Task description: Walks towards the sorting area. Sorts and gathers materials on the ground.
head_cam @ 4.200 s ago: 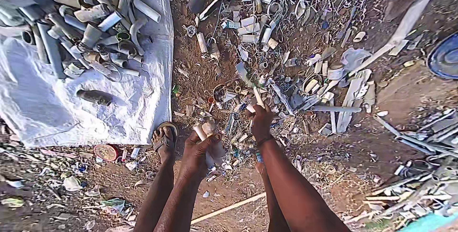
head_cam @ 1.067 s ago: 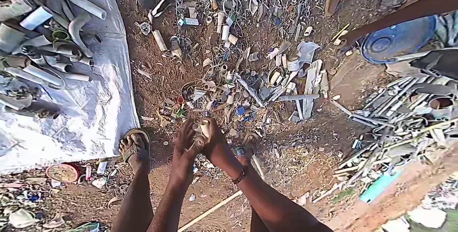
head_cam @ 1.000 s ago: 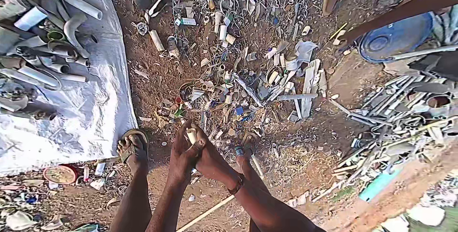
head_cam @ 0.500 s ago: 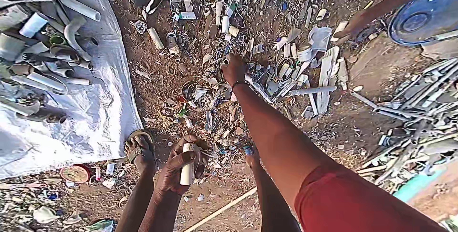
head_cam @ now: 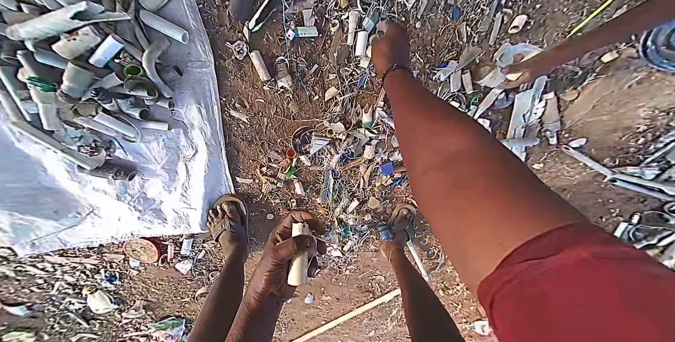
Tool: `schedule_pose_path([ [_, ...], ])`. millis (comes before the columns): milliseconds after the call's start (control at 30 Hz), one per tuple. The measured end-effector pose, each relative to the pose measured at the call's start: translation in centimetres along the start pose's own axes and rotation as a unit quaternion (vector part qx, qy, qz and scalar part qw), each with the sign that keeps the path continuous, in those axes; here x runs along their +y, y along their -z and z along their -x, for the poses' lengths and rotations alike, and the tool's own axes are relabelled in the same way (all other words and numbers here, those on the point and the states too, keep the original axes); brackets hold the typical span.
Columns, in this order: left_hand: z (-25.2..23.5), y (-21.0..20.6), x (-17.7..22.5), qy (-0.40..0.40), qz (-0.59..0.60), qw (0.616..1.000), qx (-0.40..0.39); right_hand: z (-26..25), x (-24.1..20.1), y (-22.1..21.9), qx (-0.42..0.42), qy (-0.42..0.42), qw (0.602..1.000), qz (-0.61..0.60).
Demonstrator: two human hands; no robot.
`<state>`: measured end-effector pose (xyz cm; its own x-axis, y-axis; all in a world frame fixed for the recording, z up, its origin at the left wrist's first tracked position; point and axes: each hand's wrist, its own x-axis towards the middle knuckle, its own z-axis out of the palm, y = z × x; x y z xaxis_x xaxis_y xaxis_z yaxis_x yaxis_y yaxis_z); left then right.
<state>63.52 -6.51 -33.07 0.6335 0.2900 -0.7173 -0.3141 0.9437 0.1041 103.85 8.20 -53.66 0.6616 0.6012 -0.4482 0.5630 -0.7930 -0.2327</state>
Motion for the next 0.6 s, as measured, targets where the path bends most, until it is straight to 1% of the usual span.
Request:
schedule_pose_path([
  [67,0.1,0.2,0.3,0.0,0.0,1.0,-0.002,-0.7,-1.1,-1.3,-0.025,0.034,0.998,0.056],
  [133,0.0,0.0,0.7,-0.001,-0.01,1.0,0.006,0.8,-1.8,-2.7,-0.051,0.058,0.993,0.088],
  [200,-0.2,-0.2,0.7,-0.003,-0.01,1.0,0.009,4.2,-1.8,-3.7,-0.072,0.103,0.986,0.112],
  [267,-0.5,-0.6,0.7,-0.008,-0.009,1.0,0.014,8.6,-1.5,-3.9,-0.113,0.149,0.975,0.123],
  [333,-0.6,-0.9,0.9,-0.014,-0.014,1.0,0.013,11.7,-0.3,-4.0,-0.126,0.151,0.974,0.109],
  [367,-0.7,-1.0,1.1,-0.016,-0.013,1.0,0.012,12.6,0.4,-3.5,-0.124,0.127,0.981,0.08],
  [433,-0.7,-0.9,1.1,-0.021,-0.005,1.0,0.008,12.2,1.9,-2.4,-0.079,0.065,0.994,0.027],
  [500,-0.7,-0.7,1.0,-0.022,-0.005,1.0,0.016,9.7,3.0,-1.3,-0.037,0.022,0.999,0.0],
  [567,-0.8,-0.7,0.8,-0.021,-0.012,0.999,0.026,6.4,3.1,-1.2,-0.032,0.007,0.999,0.01],
  [600,-0.8,-0.6,0.7,-0.02,-0.013,0.999,0.027,5.2,2.6,-1.4,-0.048,0.007,0.999,0.025],
])
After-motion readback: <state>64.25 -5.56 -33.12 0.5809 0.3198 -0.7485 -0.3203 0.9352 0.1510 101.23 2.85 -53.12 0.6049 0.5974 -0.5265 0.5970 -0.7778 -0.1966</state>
